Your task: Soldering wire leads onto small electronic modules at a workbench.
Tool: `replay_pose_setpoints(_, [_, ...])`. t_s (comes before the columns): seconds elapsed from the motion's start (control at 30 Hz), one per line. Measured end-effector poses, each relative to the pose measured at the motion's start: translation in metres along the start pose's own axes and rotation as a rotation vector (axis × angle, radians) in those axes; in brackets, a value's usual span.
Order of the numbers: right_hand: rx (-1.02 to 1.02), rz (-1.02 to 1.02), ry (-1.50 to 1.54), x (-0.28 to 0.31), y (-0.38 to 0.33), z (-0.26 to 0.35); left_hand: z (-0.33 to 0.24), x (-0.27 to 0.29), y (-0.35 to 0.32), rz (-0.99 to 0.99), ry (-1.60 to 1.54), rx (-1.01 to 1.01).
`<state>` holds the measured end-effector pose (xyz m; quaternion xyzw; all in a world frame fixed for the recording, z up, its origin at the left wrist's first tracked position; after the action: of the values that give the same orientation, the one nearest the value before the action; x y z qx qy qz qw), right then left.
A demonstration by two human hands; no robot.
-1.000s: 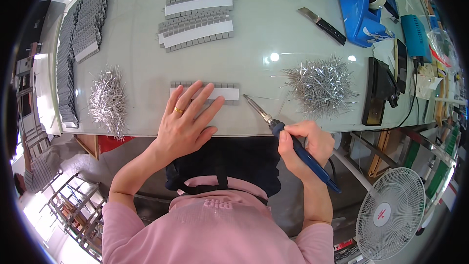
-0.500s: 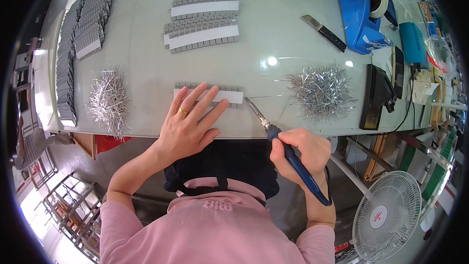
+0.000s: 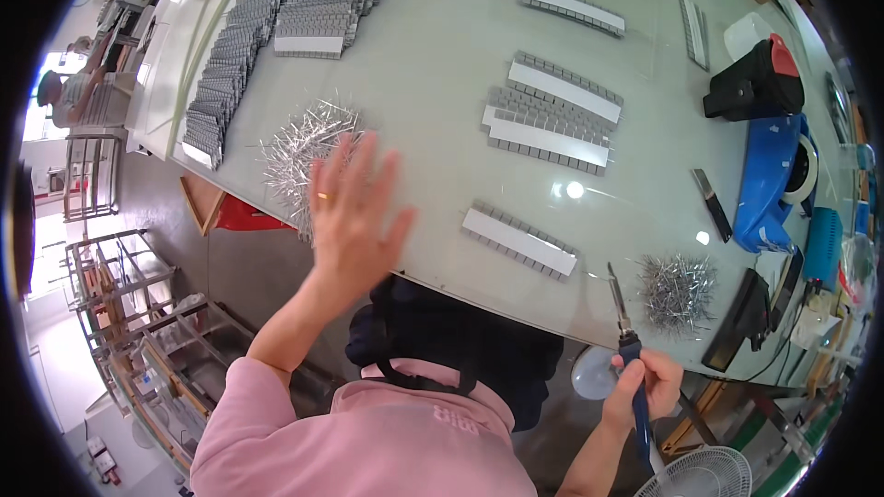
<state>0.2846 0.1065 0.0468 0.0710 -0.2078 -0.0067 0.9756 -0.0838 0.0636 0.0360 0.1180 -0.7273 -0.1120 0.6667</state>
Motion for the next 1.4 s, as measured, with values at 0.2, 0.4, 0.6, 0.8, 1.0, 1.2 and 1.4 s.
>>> replay_pose_setpoints(0.2, [0.006, 0.133, 0.033, -0.043, 0.004, 0.019, 0.009, -0.005, -0.005, 0.068, 0.016, -0.009])
replay_pose_setpoints(0.4, [0.082, 0.222, 0.019, -0.068, 0.006, 0.038, -0.019, -0.015, -0.011, 0.118, -0.169, -0.109])
replay_pose_setpoints(0.6, [0.067, 0.214, 0.023, -0.08, 0.006, 0.044, -0.011, -0.015, -0.016, 0.105, -0.165, -0.081])
replay_pose_setpoints(0.8, [0.166, 0.32, -0.055, -0.114, 0.013, 0.061, -0.014, -0.016, -0.012, 0.095, -0.228, -0.179])
replay_pose_setpoints(1.0, [0.185, 0.395, -0.11, -0.136, 0.019, 0.077, -0.018, -0.02, -0.012, 0.105, -0.27, -0.23])
replay_pose_setpoints(1.2, [0.224, 0.405, -0.131, -0.145, 0.021, 0.082, -0.02, -0.021, -0.011, 0.124, -0.278, -0.253])
replay_pose_setpoints(1.4, [0.204, 0.446, -0.133, -0.151, 0.021, 0.083, -0.021, -0.023, -0.012, 0.133, -0.278, -0.262])
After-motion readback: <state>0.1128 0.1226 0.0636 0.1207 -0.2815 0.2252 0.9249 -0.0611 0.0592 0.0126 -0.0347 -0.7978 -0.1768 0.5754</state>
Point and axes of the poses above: each hand's wrist, its own y-axis towards the middle knuckle, its own x-axis out of the back of the hand, z = x × y, the point moved 8 cm from there along y, towards the middle knuckle, and after that the axes turned 11 degrees about -x, right-handed, at the moved point
